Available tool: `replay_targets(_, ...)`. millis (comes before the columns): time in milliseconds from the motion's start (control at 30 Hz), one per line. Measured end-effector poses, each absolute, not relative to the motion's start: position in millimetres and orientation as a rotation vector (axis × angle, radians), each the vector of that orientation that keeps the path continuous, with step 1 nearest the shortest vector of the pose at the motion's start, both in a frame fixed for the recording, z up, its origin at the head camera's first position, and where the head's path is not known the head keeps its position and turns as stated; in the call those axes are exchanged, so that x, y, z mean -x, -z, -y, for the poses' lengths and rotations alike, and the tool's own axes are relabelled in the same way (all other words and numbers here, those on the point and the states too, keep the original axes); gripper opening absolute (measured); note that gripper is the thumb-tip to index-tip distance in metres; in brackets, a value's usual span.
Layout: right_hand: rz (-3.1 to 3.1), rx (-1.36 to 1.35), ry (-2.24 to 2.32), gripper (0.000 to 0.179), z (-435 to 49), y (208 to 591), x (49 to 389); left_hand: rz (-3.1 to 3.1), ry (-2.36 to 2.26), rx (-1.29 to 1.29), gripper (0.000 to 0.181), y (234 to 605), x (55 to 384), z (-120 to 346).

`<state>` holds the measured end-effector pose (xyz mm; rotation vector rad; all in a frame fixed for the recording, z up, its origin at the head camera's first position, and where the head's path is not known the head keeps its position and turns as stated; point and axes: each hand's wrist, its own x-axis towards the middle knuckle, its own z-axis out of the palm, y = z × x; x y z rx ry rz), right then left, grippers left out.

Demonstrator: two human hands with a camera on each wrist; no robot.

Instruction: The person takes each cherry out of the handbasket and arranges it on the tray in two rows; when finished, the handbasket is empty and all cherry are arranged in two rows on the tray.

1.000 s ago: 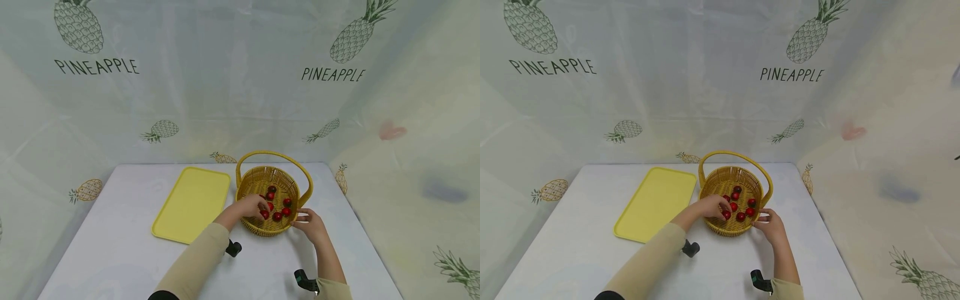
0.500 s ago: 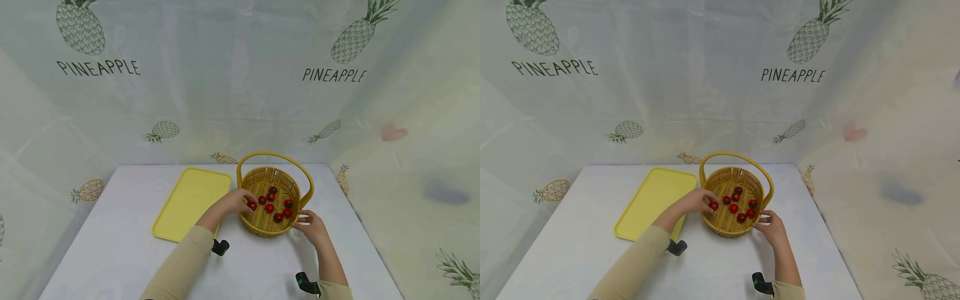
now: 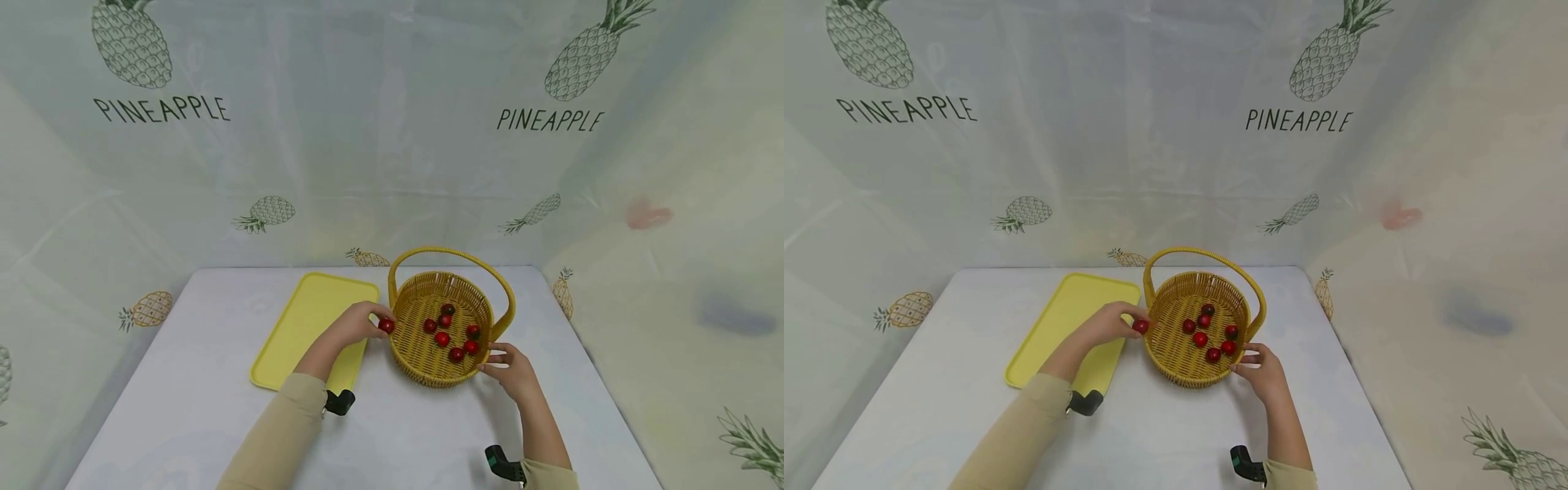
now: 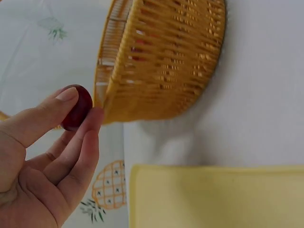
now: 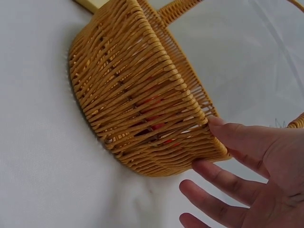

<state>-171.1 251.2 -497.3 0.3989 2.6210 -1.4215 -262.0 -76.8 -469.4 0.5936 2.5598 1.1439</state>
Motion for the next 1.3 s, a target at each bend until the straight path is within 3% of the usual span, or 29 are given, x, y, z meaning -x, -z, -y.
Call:
replay_targets(733,-2.623,-0.402,1.412,0.051,-254,501,173,-2.693,-1.317,-0.130,0.033,516,285,113)
replay_targets(1300,-2.597,-0.407,1.410,0.053,-253,498,173,-2.831,-1.324,-0.137,0.032,541,319,103)
